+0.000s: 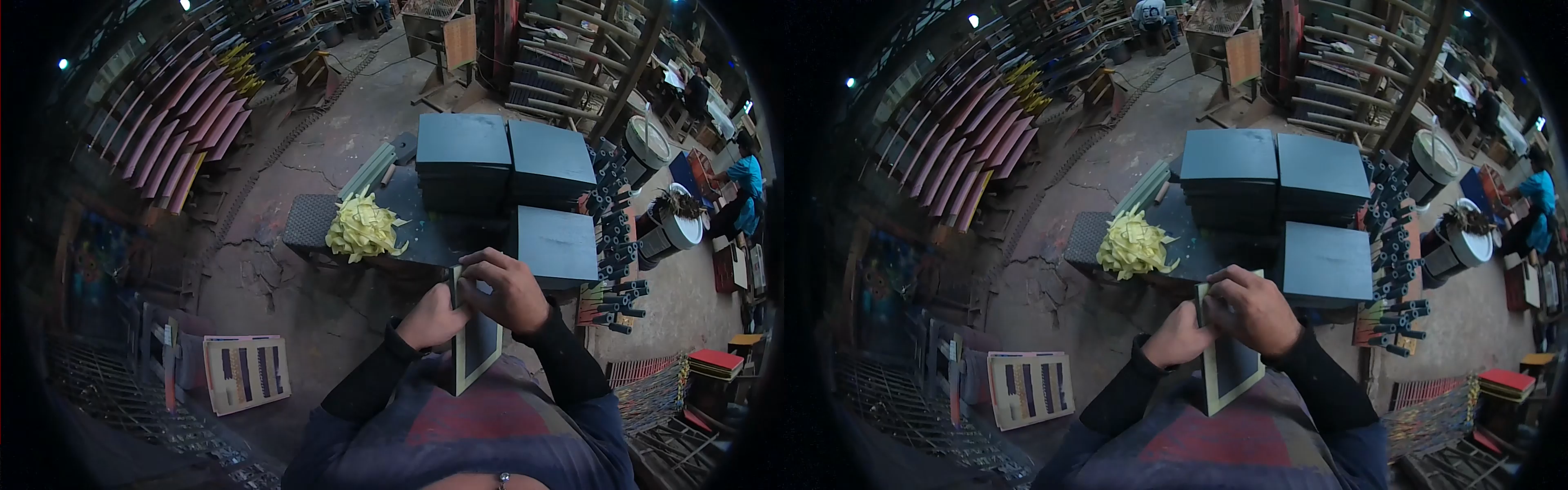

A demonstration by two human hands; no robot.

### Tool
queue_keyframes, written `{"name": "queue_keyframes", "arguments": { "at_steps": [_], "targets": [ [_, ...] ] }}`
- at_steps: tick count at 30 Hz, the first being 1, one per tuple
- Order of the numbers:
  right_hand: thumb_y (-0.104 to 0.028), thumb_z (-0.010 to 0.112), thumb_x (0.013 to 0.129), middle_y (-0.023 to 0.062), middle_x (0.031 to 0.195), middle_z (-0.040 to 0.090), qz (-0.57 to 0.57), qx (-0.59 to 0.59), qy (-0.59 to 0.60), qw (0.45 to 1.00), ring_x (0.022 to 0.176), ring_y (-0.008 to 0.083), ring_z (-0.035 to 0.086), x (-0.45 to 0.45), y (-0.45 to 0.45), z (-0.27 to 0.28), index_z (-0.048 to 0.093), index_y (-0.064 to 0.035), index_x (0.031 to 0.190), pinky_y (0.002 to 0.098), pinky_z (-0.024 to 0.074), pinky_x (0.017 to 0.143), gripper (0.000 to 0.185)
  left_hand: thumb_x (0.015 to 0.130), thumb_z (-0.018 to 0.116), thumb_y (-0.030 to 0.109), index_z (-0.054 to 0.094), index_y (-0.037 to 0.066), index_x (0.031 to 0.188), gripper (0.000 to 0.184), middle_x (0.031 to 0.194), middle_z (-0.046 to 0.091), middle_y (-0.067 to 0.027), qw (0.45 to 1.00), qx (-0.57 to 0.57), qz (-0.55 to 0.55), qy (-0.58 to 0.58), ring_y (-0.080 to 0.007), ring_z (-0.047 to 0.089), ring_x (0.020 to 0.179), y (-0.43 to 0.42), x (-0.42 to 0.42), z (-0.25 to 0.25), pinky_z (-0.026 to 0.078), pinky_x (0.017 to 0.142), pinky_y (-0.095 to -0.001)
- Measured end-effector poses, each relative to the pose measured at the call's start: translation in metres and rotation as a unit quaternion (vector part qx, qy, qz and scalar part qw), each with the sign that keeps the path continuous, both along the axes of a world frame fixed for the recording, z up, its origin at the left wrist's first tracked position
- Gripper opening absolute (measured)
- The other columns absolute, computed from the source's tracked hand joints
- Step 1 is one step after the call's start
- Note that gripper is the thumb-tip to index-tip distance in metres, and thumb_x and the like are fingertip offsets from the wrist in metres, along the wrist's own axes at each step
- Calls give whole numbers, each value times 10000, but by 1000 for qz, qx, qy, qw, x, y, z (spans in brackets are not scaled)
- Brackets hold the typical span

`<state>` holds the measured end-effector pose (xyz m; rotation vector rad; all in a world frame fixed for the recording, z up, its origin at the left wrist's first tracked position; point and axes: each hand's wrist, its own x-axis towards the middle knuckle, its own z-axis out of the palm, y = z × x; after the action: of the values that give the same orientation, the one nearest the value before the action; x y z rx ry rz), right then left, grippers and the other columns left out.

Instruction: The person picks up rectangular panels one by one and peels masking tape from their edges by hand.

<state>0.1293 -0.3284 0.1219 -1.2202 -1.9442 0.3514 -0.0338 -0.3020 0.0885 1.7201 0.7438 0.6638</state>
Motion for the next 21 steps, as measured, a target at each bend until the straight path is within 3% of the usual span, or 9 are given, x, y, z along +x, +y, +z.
{"name": "queue_keyframes", "arguments": {
  "at_steps": [4, 7, 12, 15, 17, 21],
  "targets": [
    [0, 677, 729, 110, 906, 638, -22, 23, 15, 999, 709, 253, 646, 10, 0, -8, 608, 6, 825, 315, 541, 628, 118, 866, 562, 155, 568, -93, 920, 254, 771, 628, -223, 998, -29, -17, 46, -283, 665, 751, 2, 10, 5, 489, 637, -364],
    [11, 675, 729, 111, 936, 646, -38, -8, 24, 999, 751, 249, 662, 19, -1, -7, 607, 8, 833, 313, 550, 648, 124, 867, 563, 152, 565, -96, 915, 252, 765, 630, -219, 998, -37, -24, 55, -282, 667, 742, 1, 19, 12, 491, 633, -366],
    [42, 674, 725, 107, 1040, 655, -18, 46, 49, 998, 892, 263, 670, 23, -8, -4, 607, -2, 850, 322, 555, 707, 148, 856, 562, 141, 568, -97, 885, 240, 734, 630, -215, 998, -28, -17, 59, -293, 674, 727, 3, 27, 15, 493, 618, -370],
    [-4, 669, 746, 110, 1060, 643, -39, 44, 80, 995, 838, 277, 656, 22, -10, -10, 620, -5, 867, 340, 543, 695, 130, 839, 554, 125, 572, -96, 863, 223, 708, 622, -224, 999, -12, -9, 43, -311, 676, 725, 5, 31, 9, 494, 610, -372],
    [1, 672, 734, 108, 1058, 643, -45, 49, 80, 995, 842, 272, 655, 21, -10, -9, 616, -4, 849, 336, 541, 690, 129, 830, 562, 100, 575, -67, 949, 205, 786, 636, -200, 994, -47, -31, 91, -240, 668, 792, 7, 32, 9, 495, 659, -360],
    [10, 676, 702, 102, 1046, 641, -62, 73, 61, 993, 828, 259, 651, 23, -11, -8, 588, -5, 800, 320, 537, 663, 132, 814, 551, 82, 573, -69, 938, 197, 788, 637, -203, 995, -44, -37, 83, -257, 670, 798, 5, 37, 12, 493, 660, -362]
  ]
}}
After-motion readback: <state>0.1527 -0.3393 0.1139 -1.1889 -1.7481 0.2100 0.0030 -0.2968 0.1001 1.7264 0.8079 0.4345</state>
